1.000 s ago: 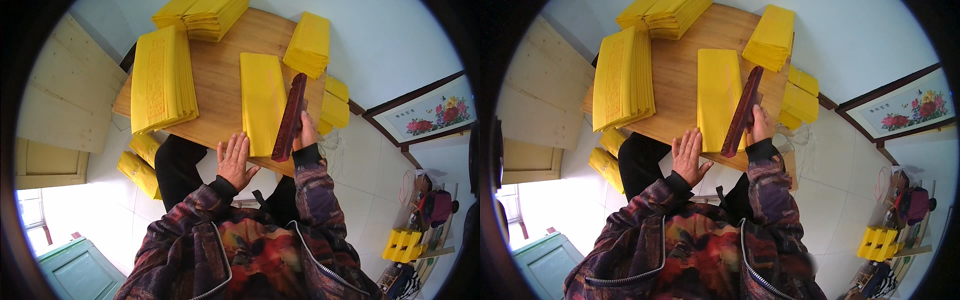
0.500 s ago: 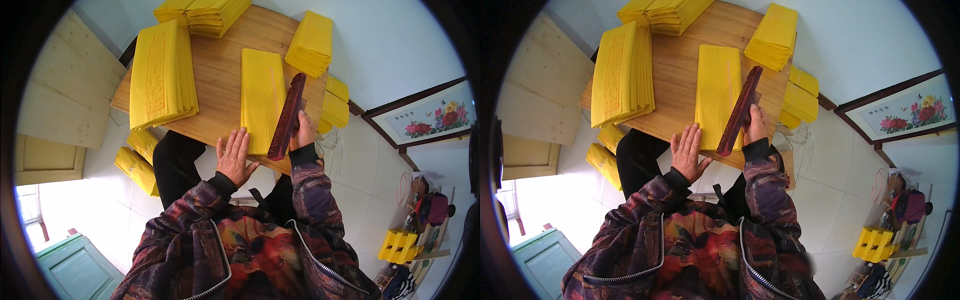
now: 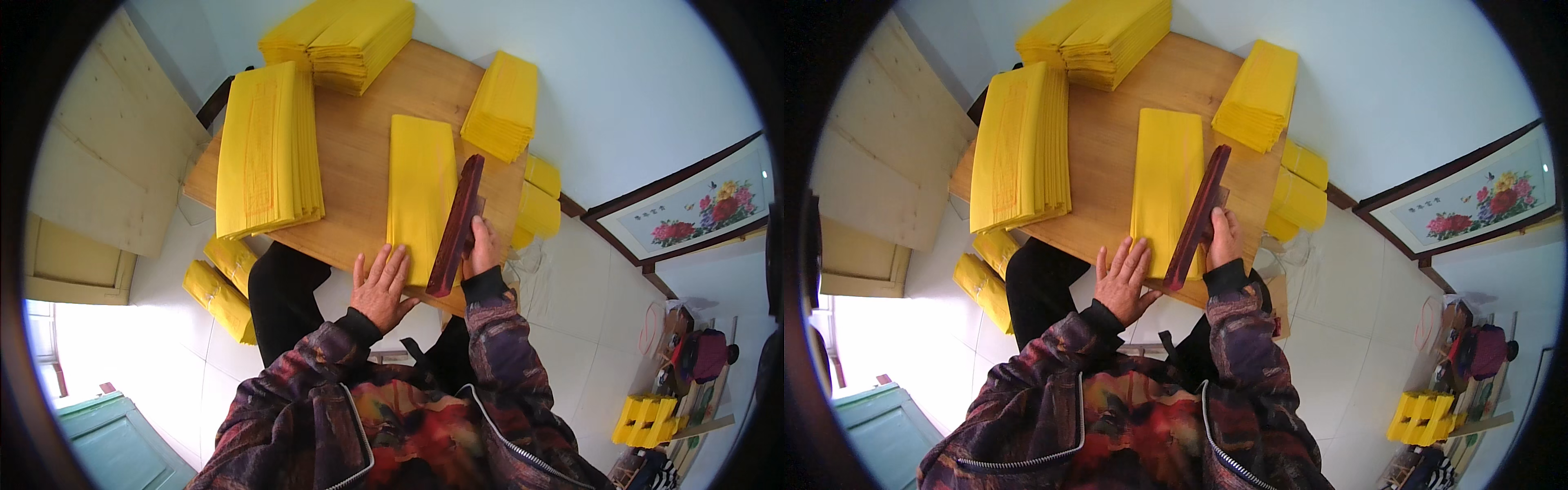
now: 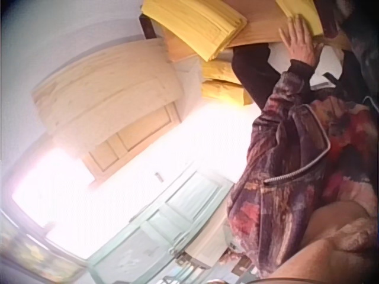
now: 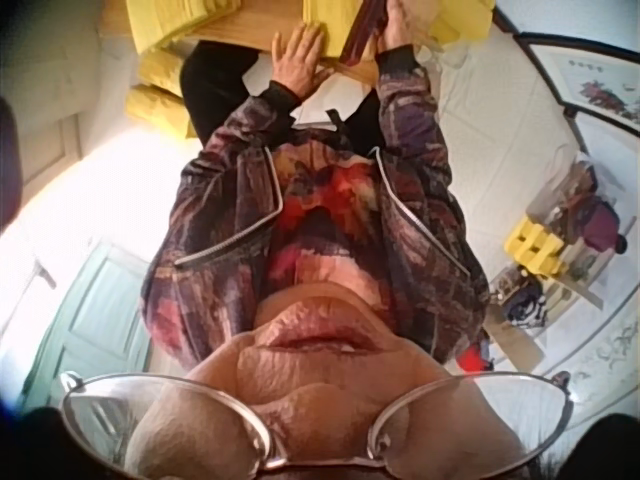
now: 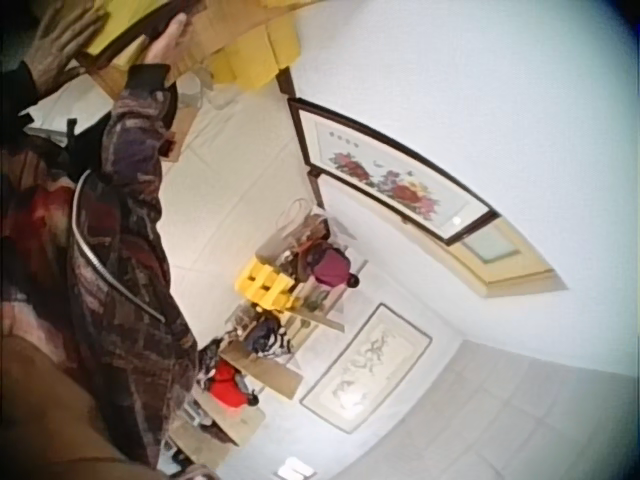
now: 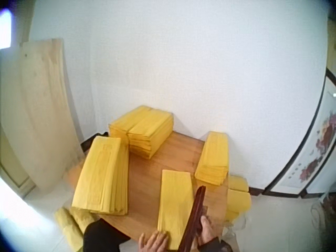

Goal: The person sits on the floor at a low wooden table and repeatedly folds yellow paper sheets in half using a wooden block as a guide. After folding several sheets, the person stacks them and ties the bundle with a white string.

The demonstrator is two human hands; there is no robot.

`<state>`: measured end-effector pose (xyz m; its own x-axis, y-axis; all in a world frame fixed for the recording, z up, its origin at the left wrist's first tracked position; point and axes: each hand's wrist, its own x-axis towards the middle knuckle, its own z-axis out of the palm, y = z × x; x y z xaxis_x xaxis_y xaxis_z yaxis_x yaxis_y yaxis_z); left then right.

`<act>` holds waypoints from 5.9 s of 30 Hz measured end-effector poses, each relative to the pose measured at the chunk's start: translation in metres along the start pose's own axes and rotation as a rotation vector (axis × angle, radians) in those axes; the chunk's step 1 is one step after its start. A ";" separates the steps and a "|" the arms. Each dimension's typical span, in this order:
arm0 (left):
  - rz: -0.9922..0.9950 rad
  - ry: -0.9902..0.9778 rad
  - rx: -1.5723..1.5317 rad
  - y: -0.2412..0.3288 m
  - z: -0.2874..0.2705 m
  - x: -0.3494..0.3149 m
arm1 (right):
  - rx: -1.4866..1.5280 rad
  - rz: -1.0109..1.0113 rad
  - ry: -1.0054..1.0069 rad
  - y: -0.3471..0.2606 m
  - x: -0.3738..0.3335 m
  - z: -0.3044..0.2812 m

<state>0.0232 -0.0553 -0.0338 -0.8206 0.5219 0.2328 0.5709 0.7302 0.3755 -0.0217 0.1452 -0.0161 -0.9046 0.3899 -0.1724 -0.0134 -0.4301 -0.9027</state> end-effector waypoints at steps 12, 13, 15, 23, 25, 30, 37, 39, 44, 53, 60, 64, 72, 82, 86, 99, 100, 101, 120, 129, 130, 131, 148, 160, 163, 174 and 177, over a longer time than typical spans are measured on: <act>0.014 0.013 -0.017 -0.006 0.004 -0.001 | -0.651 -0.199 -0.177 -0.050 0.020 0.010; 0.012 0.020 -0.022 -0.006 0.004 -0.001 | -0.729 -0.227 -0.215 -0.056 0.026 0.016; 0.008 0.016 -0.031 -0.006 0.004 -0.001 | -1.064 -0.290 -0.214 -0.062 0.039 0.033; 0.018 0.052 -0.048 -0.006 0.003 -0.001 | -1.738 -0.351 -0.134 -0.063 0.046 0.081; 0.018 0.050 -0.049 -0.006 0.003 -0.001 | -1.753 -0.339 -0.132 -0.060 0.046 0.085; 0.021 0.055 -0.065 -0.007 0.005 -0.001 | -1.752 -0.317 -0.112 -0.053 0.049 0.088; 0.026 0.069 -0.068 -0.008 0.005 0.000 | -1.778 -0.369 -0.121 -0.027 0.056 0.080; 0.033 0.071 -0.068 -0.009 0.006 0.001 | -1.781 -0.415 -0.096 -0.018 0.057 0.075; 0.030 0.078 -0.080 -0.009 0.009 0.000 | -1.790 -0.366 -0.116 -0.018 0.055 0.071; 0.024 0.074 -0.100 -0.009 0.007 0.002 | -1.843 -0.324 -0.081 -0.021 0.047 0.080; 0.027 0.069 -0.106 -0.010 0.010 0.001 | -1.848 -0.318 -0.084 -0.017 0.049 0.077; 0.036 0.075 -0.101 -0.011 0.009 0.001 | -1.789 -0.369 -0.078 -0.019 0.049 0.076; 0.033 0.071 -0.095 -0.010 0.008 0.001 | -1.882 -0.396 -0.073 -0.014 0.047 0.080; 0.048 0.072 -0.091 -0.011 0.008 0.000 | -1.781 -0.342 -0.021 -0.014 0.047 0.078; 0.077 0.101 -0.032 -0.009 0.004 0.001 | -1.586 -0.356 -0.085 -0.016 0.060 0.060; -0.051 0.127 -0.109 0.002 -0.018 0.018 | 0.107 -0.029 -0.066 -0.020 -0.026 -0.134; -0.056 0.179 -0.154 0.000 -0.018 0.025 | 0.018 -0.003 -0.063 -0.015 -0.033 -0.134; -0.067 0.271 -0.176 -0.004 -0.018 0.032 | -0.032 0.065 0.010 -0.014 -0.038 -0.133; -0.712 0.057 -0.726 -0.051 0.007 0.109 | 0.208 0.096 -0.458 0.030 -0.011 -0.107; -0.553 0.138 -0.502 -0.040 -0.001 0.118 | 0.129 0.053 -0.469 0.025 -0.016 -0.104; -0.528 0.165 -0.471 -0.038 0.000 0.117 | 0.251 0.122 -0.478 0.023 -0.017 -0.104; -0.493 0.202 -0.442 -0.038 0.001 0.117 | 0.374 0.191 -0.485 0.021 -0.018 -0.104; -0.747 -0.167 -0.935 -0.057 -0.011 0.117 | -0.717 -0.555 -0.254 -0.017 -0.010 -0.070; -0.445 0.055 -0.946 -0.038 -0.012 0.126 | 0.268 0.156 0.008 -0.019 -0.052 -0.086; -0.324 0.097 -1.112 -0.032 -0.046 0.121 | 0.180 0.130 -0.054 -0.023 -0.057 -0.098; -0.385 0.096 -1.328 -0.172 -0.239 0.088 | 0.211 0.196 -0.046 -0.026 -0.065 -0.105; -0.495 0.062 -1.296 -0.211 -0.235 0.090 | 0.166 0.173 0.043 -0.021 -0.063 -0.108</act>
<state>-0.1767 -0.2660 0.1182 -0.9476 0.2864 -0.1414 -0.1797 -0.1121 0.9773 0.0817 0.2178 -0.0291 -0.8806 0.3312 -0.3389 0.0673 -0.6205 -0.7813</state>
